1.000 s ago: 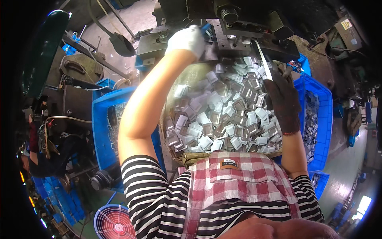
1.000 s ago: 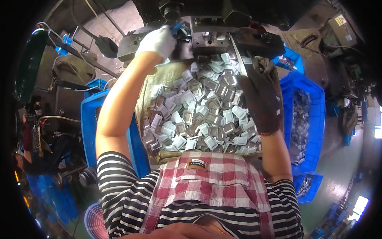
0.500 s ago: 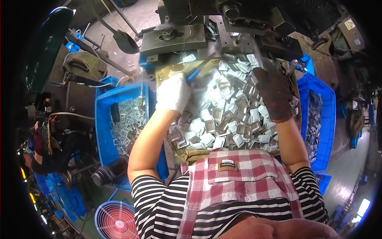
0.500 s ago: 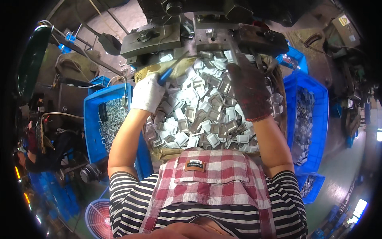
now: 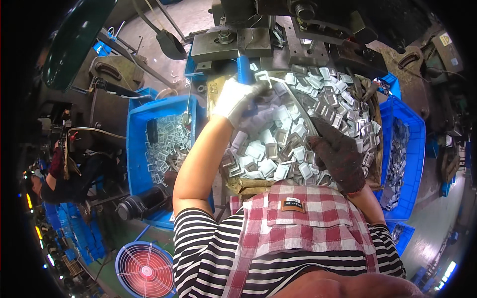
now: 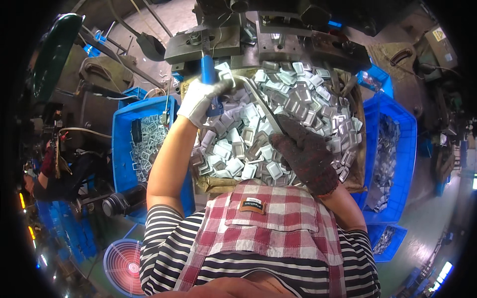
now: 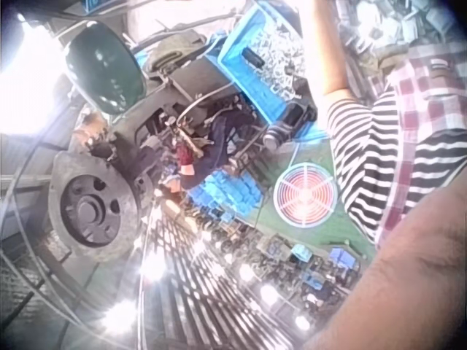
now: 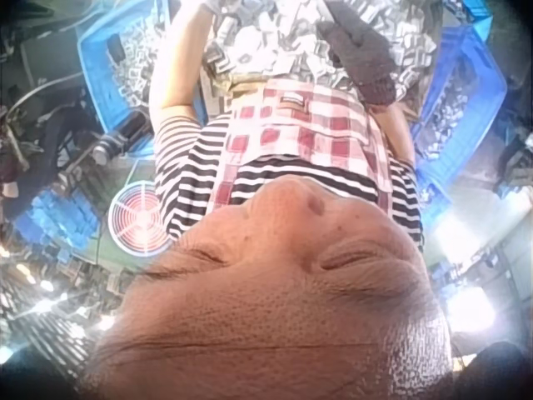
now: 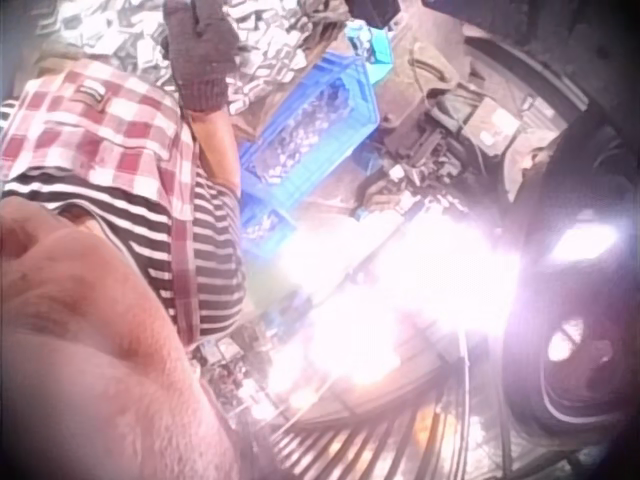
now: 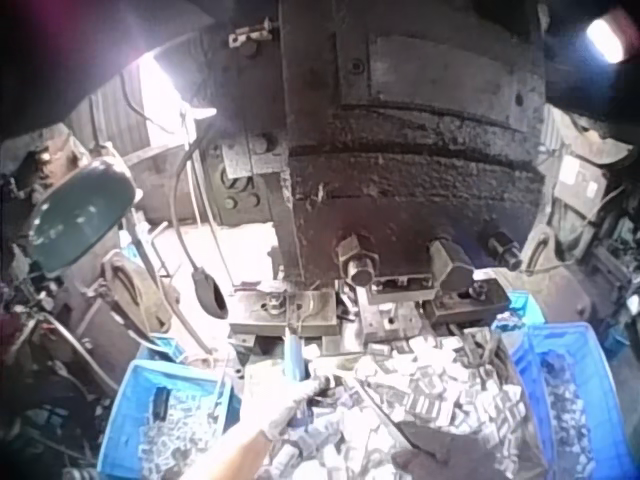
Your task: Sorting small metal parts from a pile on a work surface into various bins using a metal scriber tool.
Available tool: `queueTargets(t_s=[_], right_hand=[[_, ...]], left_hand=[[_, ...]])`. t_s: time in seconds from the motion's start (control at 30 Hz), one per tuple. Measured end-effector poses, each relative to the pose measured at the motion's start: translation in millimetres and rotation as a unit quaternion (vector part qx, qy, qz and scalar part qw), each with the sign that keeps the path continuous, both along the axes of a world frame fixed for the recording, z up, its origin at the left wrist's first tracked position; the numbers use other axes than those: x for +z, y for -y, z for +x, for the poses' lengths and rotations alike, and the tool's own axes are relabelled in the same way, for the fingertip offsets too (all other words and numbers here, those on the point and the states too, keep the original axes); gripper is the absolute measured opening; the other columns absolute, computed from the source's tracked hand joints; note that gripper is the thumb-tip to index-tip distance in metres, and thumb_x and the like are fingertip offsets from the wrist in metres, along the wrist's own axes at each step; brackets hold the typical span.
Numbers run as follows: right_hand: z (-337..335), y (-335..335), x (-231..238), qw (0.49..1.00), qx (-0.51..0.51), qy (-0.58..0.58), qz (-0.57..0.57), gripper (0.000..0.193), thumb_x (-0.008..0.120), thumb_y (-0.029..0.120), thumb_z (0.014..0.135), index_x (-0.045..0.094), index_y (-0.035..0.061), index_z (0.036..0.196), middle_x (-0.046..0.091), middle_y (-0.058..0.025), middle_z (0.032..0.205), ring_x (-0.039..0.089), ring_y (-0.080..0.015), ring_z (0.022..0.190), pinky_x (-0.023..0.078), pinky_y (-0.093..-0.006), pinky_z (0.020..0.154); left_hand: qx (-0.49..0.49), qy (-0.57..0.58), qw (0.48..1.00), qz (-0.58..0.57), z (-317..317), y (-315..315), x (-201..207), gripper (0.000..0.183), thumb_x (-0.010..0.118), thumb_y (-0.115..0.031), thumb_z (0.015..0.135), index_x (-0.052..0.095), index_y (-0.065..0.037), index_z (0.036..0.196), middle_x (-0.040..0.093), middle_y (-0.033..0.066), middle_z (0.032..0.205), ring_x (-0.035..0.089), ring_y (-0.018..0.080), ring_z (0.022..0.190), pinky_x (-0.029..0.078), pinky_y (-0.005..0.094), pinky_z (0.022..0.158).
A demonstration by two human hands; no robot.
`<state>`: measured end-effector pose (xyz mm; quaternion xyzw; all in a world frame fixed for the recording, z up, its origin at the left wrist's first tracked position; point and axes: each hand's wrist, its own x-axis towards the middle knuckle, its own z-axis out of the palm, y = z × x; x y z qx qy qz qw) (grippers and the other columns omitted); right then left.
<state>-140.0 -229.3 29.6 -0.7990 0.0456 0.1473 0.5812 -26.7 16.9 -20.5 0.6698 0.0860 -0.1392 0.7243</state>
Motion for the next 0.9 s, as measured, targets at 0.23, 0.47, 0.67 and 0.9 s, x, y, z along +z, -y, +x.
queueTargets(t_s=[0.23,0.47,0.67,0.9], right_hand=[[3.0,-3.8,1.4,0.999,0.017,-0.008,-0.033,0.039,0.065,0.017,0.095,0.062,0.004,0.132,0.07,-0.0027,0.083,0.055,-0.0058,0.059,0.047,-0.0248,0.055],[14.0,8.2,-6.8,0.997,0.001,0.013,-0.078,0.035,0.065,0.02,0.095,0.065,0.0058,0.127,0.066,-0.0036,0.075,0.054,-0.0064,0.056,0.047,-0.026,0.055],[20.3,20.3,-5.6,0.995,-0.079,0.009,-0.06,0.034,0.068,0.021,0.094,0.066,0.0083,0.125,0.067,0.0009,0.075,0.055,-0.0047,0.056,0.045,-0.0251,0.049],[36.0,47.9,-5.1,0.973,-0.124,0.144,-0.133,0.032,0.066,0.016,0.093,0.067,0.006,0.123,0.063,0.0015,0.068,0.049,-0.0045,0.047,0.039,-0.0252,0.043]], left_hand=[[0.006,-0.028,0.999,-0.014,-6.3,-4.3,2.8,0.027,0.072,-0.023,0.091,0.065,-0.001,0.104,0.071,0.0087,0.086,0.07,0.0161,0.074,0.054,0.0248,0.063],[-0.079,0.106,0.897,0.421,9.6,-55.5,-2.9,0.047,0.063,-0.042,0.092,0.065,0.001,0.112,0.071,0.0191,0.091,0.07,0.0267,0.083,0.055,0.0369,0.075],[-0.171,0.148,0.747,0.625,42.7,-9.6,49.8,0.033,0.057,-0.029,0.092,0.069,-0.001,0.105,0.071,0.0219,0.101,0.07,0.0343,0.095,0.055,0.0423,0.084],[-0.308,0.112,0.678,0.658,86.2,47.5,101.4,0.029,0.052,-0.014,0.092,0.071,0.0,0.109,0.071,0.0219,0.106,0.072,0.0345,0.095,0.058,0.0444,0.078]])
